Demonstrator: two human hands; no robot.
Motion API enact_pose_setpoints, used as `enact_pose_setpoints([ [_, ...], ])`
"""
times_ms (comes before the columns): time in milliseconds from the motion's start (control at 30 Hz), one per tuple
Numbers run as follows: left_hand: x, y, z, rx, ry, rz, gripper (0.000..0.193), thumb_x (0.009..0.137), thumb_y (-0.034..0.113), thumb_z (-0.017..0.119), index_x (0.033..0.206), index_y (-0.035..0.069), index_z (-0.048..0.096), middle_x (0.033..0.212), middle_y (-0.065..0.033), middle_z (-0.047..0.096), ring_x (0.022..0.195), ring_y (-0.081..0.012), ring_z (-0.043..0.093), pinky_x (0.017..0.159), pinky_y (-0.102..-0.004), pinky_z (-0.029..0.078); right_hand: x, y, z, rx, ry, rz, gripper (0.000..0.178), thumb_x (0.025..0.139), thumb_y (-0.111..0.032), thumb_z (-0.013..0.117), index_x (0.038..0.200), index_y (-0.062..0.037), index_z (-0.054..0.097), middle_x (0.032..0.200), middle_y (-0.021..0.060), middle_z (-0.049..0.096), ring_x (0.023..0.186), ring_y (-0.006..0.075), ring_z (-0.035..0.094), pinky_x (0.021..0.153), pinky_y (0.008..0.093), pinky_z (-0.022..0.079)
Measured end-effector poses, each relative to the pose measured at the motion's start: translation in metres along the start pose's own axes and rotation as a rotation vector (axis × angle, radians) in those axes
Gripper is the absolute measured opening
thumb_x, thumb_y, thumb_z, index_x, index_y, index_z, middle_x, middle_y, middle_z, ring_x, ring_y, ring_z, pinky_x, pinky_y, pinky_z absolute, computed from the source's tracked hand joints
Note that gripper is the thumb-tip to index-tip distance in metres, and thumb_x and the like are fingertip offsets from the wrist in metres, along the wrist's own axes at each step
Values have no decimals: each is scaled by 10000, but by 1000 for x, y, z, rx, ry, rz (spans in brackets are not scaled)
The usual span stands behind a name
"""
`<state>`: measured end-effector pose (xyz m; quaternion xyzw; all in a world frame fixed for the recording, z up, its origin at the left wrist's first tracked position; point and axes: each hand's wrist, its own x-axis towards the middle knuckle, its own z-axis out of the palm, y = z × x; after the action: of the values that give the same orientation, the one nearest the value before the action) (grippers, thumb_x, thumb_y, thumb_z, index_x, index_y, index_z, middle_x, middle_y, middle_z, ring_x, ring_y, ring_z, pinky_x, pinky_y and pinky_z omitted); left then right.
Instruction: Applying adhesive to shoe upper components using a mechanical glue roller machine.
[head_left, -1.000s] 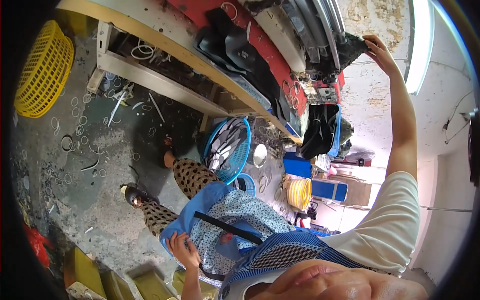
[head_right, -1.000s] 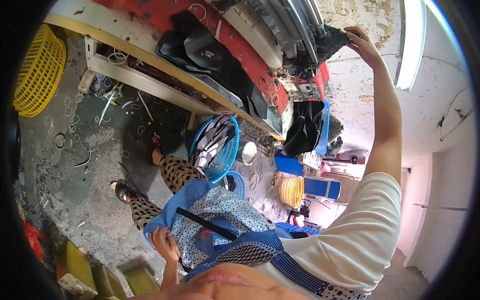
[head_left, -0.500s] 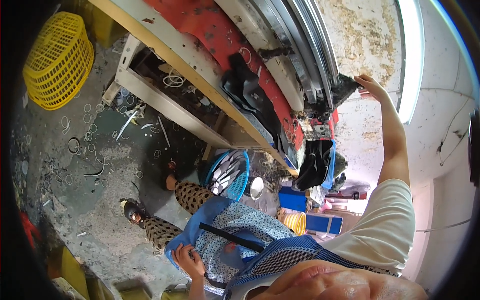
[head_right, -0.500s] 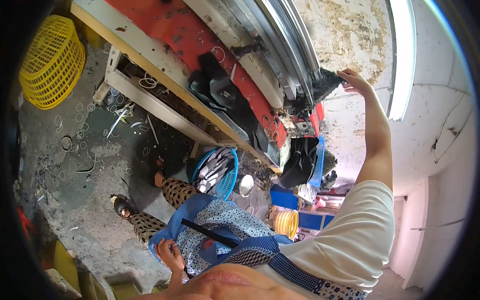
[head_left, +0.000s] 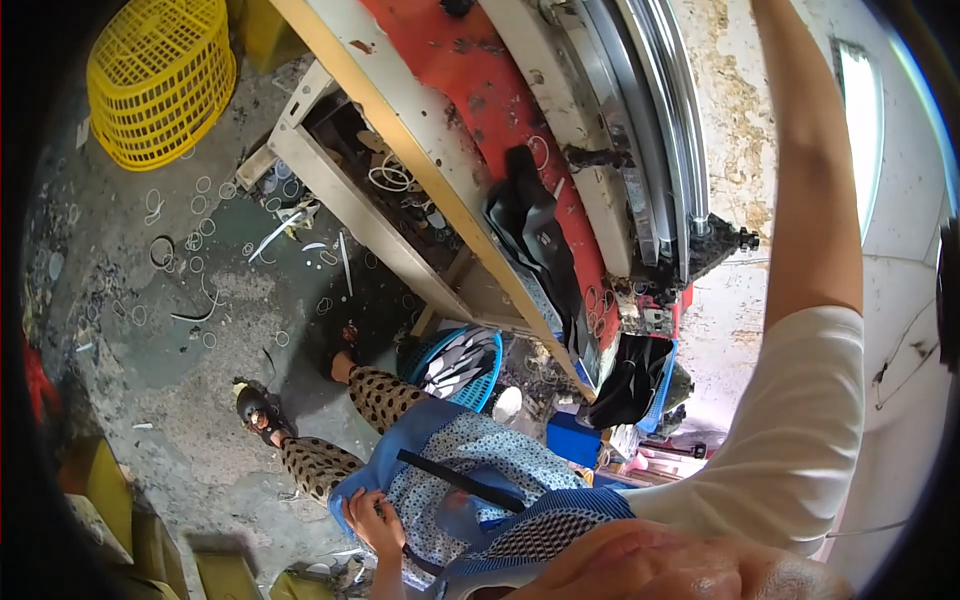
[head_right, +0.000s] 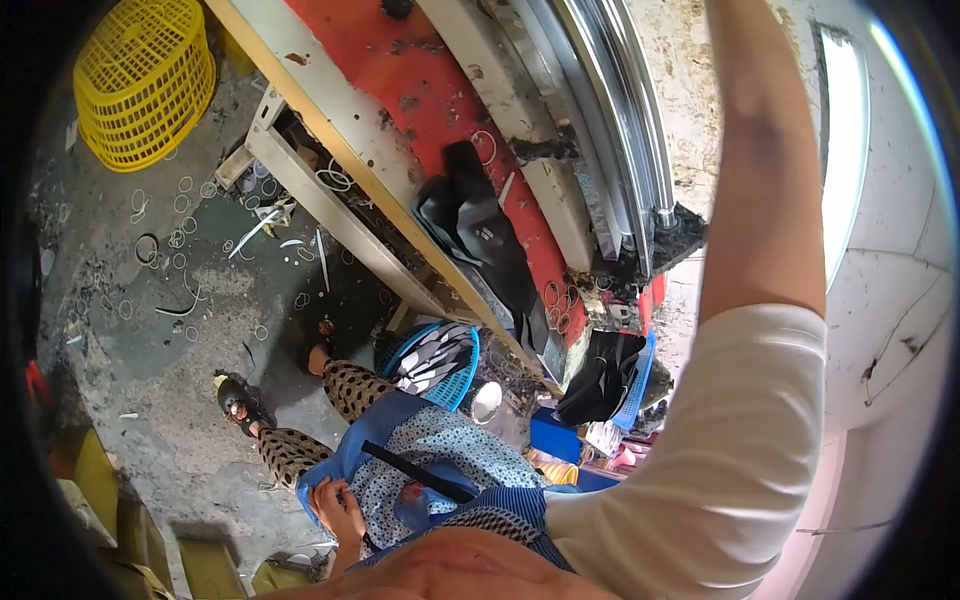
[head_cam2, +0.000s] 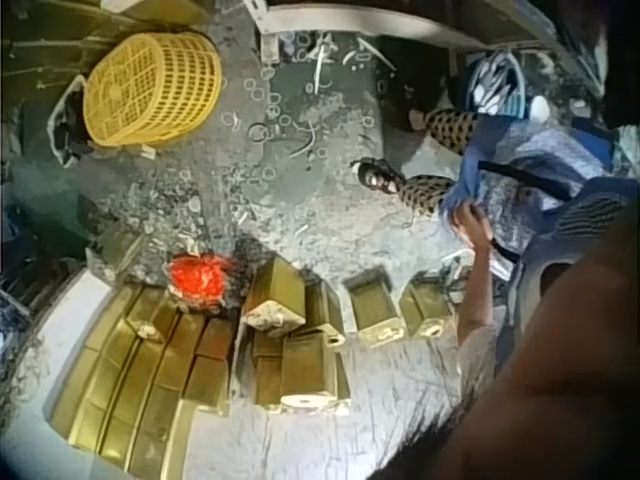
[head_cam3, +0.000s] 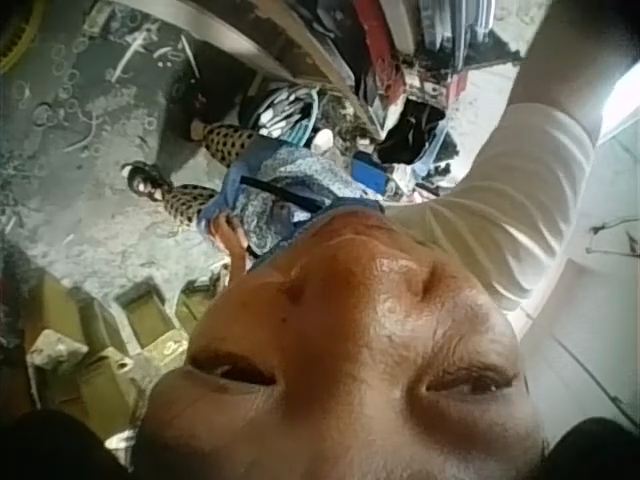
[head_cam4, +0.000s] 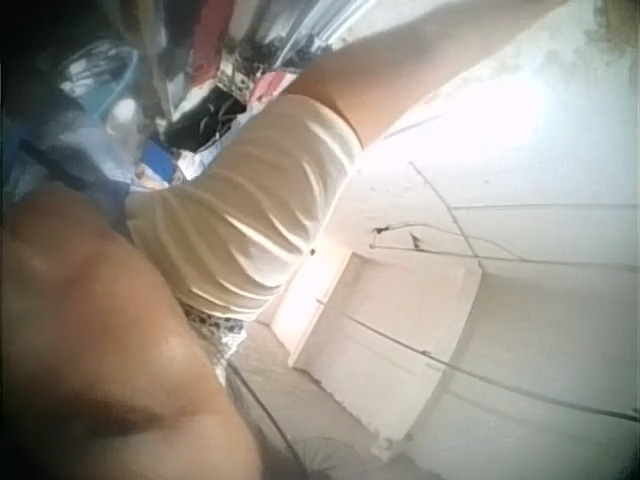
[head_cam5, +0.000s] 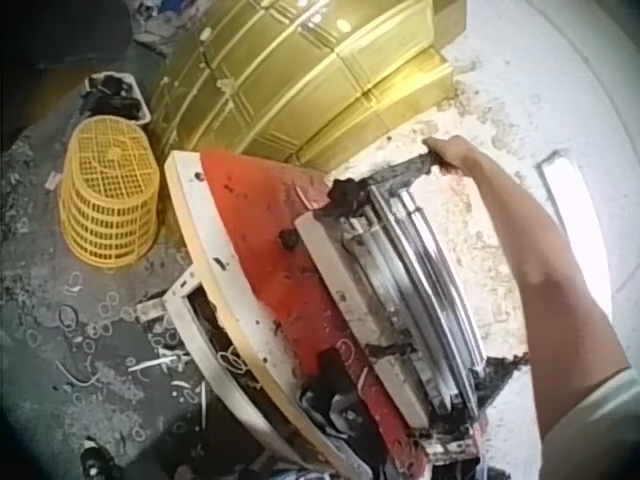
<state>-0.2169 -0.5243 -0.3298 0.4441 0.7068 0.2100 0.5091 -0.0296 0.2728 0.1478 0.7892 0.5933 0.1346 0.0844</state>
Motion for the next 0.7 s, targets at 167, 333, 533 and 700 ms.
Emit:
enact_pose_setpoints([
  [167, 0, -2, 13, 10, 24, -5, 102, 751, 57, 573, 840, 56, 623, 927, -107, 653, 1083, -285, 566, 1112, -473, 254, -27, 34, 10, 483, -115, -575, 295, 904, -364, 567, 1070, -121, 595, 920, 26, 616, 875, 132, 601, 763, 308, 540],
  [333, 5, 0, 9, 20, 33, -9, 106, 748, 56, 578, 843, 60, 625, 925, -105, 652, 1080, -279, 568, 1109, -472, 262, -48, -28, -5, 97, -21, -146, 405, 881, -435, 583, 1042, -65, 621, 799, 61, 611, 687, 176, 629, 628, 319, 539],
  [533, 4, 6, 3, -6, 42, -24, 100, 746, 54, 574, 835, 57, 621, 918, -101, 650, 1075, -274, 568, 1110, -471, 262, -26, 17, -7, 322, -180, -563, 244, 909, -337, 615, 989, -106, 612, 813, 5, 597, 650, 115, 548, 619, 270, 503],
  [700, 4, 4, 8, -16, 44, -27, 98, 745, 55, 566, 826, 56, 622, 912, -104, 649, 1067, -272, 572, 1109, -467, 262, -19, 5, -5, 357, -171, -397, 301, 923, -387, 583, 1023, -103, 599, 840, 0, 588, 653, 113, 543, 601, 284, 510],
])
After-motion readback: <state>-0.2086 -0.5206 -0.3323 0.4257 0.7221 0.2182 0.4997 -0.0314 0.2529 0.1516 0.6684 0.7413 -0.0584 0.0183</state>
